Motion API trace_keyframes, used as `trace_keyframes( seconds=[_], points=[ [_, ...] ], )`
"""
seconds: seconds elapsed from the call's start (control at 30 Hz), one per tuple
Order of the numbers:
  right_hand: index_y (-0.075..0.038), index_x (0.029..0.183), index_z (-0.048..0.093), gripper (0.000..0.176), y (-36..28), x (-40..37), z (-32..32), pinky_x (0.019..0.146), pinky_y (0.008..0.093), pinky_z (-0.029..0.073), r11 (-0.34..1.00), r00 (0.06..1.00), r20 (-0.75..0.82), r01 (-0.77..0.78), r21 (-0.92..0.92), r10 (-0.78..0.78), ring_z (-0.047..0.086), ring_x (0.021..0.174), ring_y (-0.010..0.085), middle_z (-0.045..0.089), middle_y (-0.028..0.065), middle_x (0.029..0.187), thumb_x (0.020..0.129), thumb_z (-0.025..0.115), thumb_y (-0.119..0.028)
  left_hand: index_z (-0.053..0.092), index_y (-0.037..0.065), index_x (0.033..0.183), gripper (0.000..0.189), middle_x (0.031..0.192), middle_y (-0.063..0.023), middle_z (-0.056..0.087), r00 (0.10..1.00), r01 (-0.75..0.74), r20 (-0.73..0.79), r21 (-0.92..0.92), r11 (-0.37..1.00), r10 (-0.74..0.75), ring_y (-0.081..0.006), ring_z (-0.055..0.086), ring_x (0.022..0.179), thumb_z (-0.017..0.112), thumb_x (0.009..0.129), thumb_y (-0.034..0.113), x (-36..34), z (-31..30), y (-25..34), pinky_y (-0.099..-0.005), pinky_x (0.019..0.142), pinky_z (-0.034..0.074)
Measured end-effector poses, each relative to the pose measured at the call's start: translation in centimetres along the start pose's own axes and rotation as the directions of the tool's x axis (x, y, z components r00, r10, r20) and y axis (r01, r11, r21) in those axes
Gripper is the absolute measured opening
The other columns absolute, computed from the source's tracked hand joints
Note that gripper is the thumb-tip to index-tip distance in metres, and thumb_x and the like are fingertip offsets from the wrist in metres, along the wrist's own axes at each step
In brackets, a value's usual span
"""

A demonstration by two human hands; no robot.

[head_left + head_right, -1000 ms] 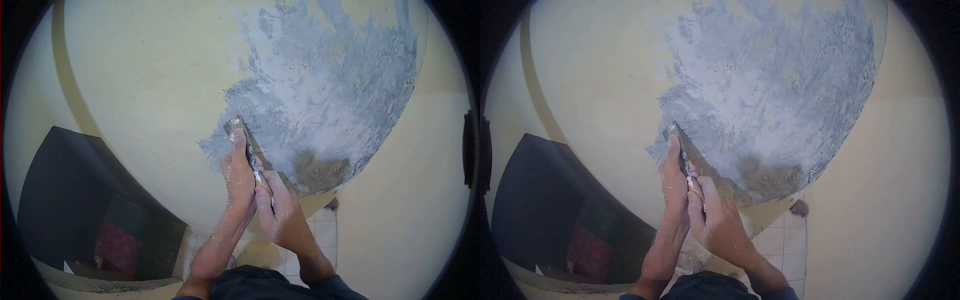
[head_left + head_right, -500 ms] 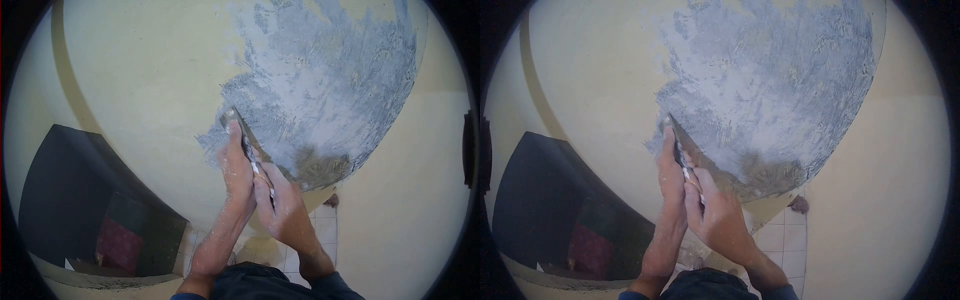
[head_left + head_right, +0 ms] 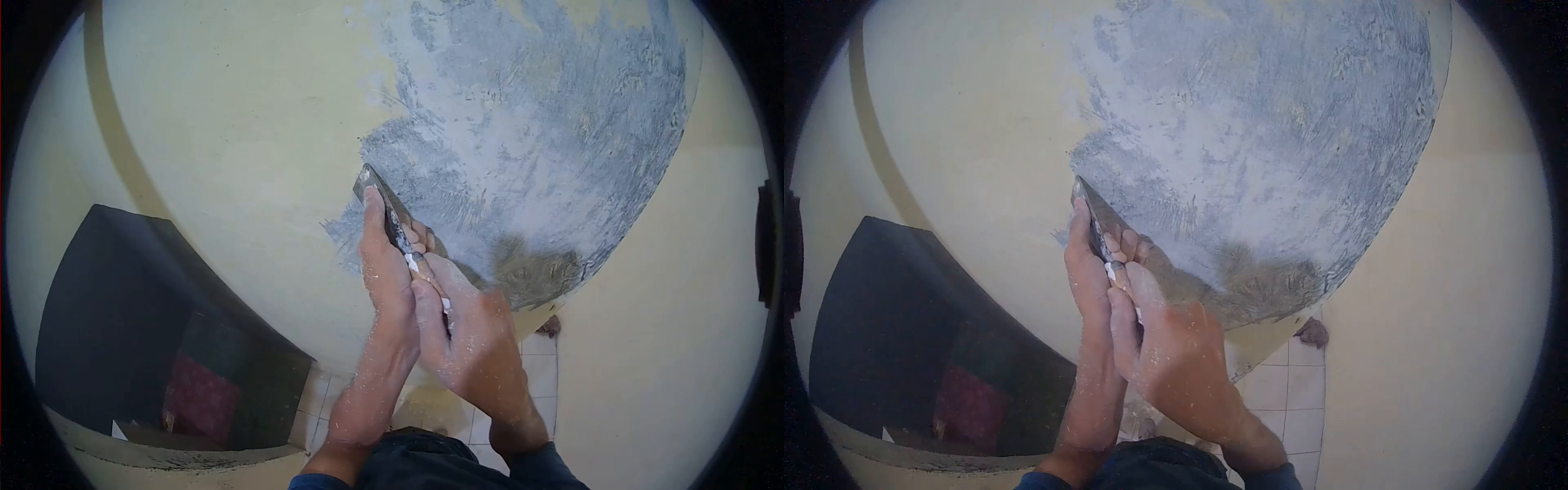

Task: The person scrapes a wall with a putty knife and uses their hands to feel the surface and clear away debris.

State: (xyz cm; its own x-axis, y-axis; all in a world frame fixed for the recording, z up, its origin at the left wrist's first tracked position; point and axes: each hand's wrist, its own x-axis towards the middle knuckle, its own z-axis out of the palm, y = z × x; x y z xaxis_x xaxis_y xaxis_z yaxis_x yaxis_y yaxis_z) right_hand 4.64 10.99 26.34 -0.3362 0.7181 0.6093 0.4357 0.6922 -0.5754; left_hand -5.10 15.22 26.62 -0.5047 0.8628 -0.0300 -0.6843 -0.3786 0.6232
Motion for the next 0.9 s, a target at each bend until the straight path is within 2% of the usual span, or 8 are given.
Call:
trace_keyframes(
  seconds=[0.13, 0.2, 0.3, 0.5, 0.63, 0.73, 0.83, 0.9],
  points=[
    [0.002, 0.113, 0.061, 0.027, -0.1, -0.1, 0.0, 0.055, 0.0390, 0.047, 1.000, 0.996, -0.085, 0.022, -0.003, -0.022, 0.060, 0.059, 0.0366, 0.063, 0.0221, 0.075, 0.089, 0.057, -0.009, 0.043, 0.013, 0.064, 0.047, 0.052, -0.0003, 0.042, 1.000, 0.011, 0.007, -0.083, 0.996, -0.011, -0.0105, 0.042, 0.046, 0.050, 0.095, 0.048, 0.4, 0.4, -0.6, -0.0250, 0.046, 0.038],
    [0.001, 0.112, 0.062, 0.027, -0.3, 0.5, 0.0, 0.056, 0.0388, 0.047, 0.991, 0.999, -0.041, 0.011, -0.134, -0.016, 0.059, 0.058, 0.0351, 0.063, 0.0208, 0.074, 0.088, 0.059, -0.011, 0.041, 0.014, 0.062, 0.048, 0.051, -0.0004, 0.040, 1.000, -0.013, 0.010, -0.175, 0.984, 0.015, -0.0116, 0.041, 0.046, 0.052, 0.094, 0.049, 1.0, 0.4, -0.6, -0.0255, 0.046, 0.037],
    [0.000, 0.112, 0.063, 0.028, -0.5, -0.1, -1.0, 0.056, 0.0388, 0.045, 0.991, 1.000, -0.024, -0.005, -0.134, 0.002, 0.057, 0.056, 0.0331, 0.064, 0.0185, 0.072, 0.087, 0.062, -0.013, 0.040, 0.014, 0.061, 0.050, 0.048, -0.0003, 0.037, 0.996, -0.032, -0.086, -0.105, 0.994, 0.023, -0.0130, 0.038, 0.045, 0.052, 0.094, 0.048, -0.6, 1.9, 0.0, -0.0265, 0.046, 0.036],
    [-0.002, 0.114, 0.063, 0.031, -0.7, 0.2, -0.5, 0.056, 0.0407, 0.046, 0.962, 0.999, -0.043, 0.002, -0.273, -0.014, 0.055, 0.050, 0.0326, 0.063, 0.0150, 0.067, 0.085, 0.064, -0.013, 0.039, 0.014, 0.059, 0.051, 0.047, -0.0010, 0.035, 0.987, -0.021, 0.152, -0.205, 0.979, 0.053, -0.0134, 0.035, 0.044, 0.048, 0.096, 0.047, 1.2, -0.2, -0.6, -0.0277, 0.046, 0.032],
    [-0.001, 0.115, 0.063, 0.032, -0.6, -0.1, -0.3, 0.056, 0.0424, 0.047, 0.996, 0.996, -0.085, 0.010, -0.086, -0.018, 0.056, 0.050, 0.0341, 0.061, 0.0154, 0.064, 0.085, 0.062, -0.011, 0.038, 0.014, 0.058, 0.050, 0.047, -0.0003, 0.034, 0.998, -0.019, 0.061, -0.161, 0.987, 0.029, -0.0127, 0.034, 0.044, 0.047, 0.097, 0.045, 0.4, 0.8, -0.6, -0.0276, 0.046, 0.032],
    [-0.003, 0.114, 0.063, 0.031, -1.6, 0.8, -0.7, 0.056, 0.0431, 0.048, 0.964, 0.994, 0.070, -0.065, -0.257, 0.085, 0.057, 0.051, 0.0350, 0.062, 0.0173, 0.065, 0.086, 0.061, -0.014, 0.038, 0.015, 0.057, 0.051, 0.047, -0.0002, 0.036, 0.991, -0.018, 0.124, -0.207, 0.978, 0.044, -0.0134, 0.034, 0.042, 0.048, 0.096, 0.046, 1.1, -0.3, -0.3, -0.0269, 0.046, 0.033],
    [-0.004, 0.113, 0.063, 0.030, -0.6, 0.0, -1.7, 0.055, 0.0432, 0.049, 0.988, 0.999, -0.028, 0.041, -0.149, -0.046, 0.059, 0.053, 0.0359, 0.062, 0.0193, 0.067, 0.087, 0.059, -0.018, 0.037, 0.016, 0.056, 0.051, 0.046, -0.0002, 0.037, 1.000, 0.015, -0.021, -0.097, 0.995, -0.017, -0.0131, 0.036, 0.042, 0.048, 0.095, 0.047, -0.8, 1.8, -0.8, -0.0271, 0.044, 0.032],
    [-0.003, 0.113, 0.063, 0.030, -1.2, 0.9, -1.1, 0.055, 0.0437, 0.049, 0.979, 0.998, 0.045, -0.042, -0.199, 0.051, 0.060, 0.053, 0.0364, 0.062, 0.0205, 0.068, 0.088, 0.059, -0.020, 0.039, 0.016, 0.056, 0.051, 0.047, -0.0008, 0.039, 0.999, -0.016, -0.053, -0.129, 0.992, 0.010, -0.0133, 0.039, 0.042, 0.049, 0.095, 0.048, -0.1, 1.8, -0.3, -0.0274, 0.043, 0.034]
  ],
)
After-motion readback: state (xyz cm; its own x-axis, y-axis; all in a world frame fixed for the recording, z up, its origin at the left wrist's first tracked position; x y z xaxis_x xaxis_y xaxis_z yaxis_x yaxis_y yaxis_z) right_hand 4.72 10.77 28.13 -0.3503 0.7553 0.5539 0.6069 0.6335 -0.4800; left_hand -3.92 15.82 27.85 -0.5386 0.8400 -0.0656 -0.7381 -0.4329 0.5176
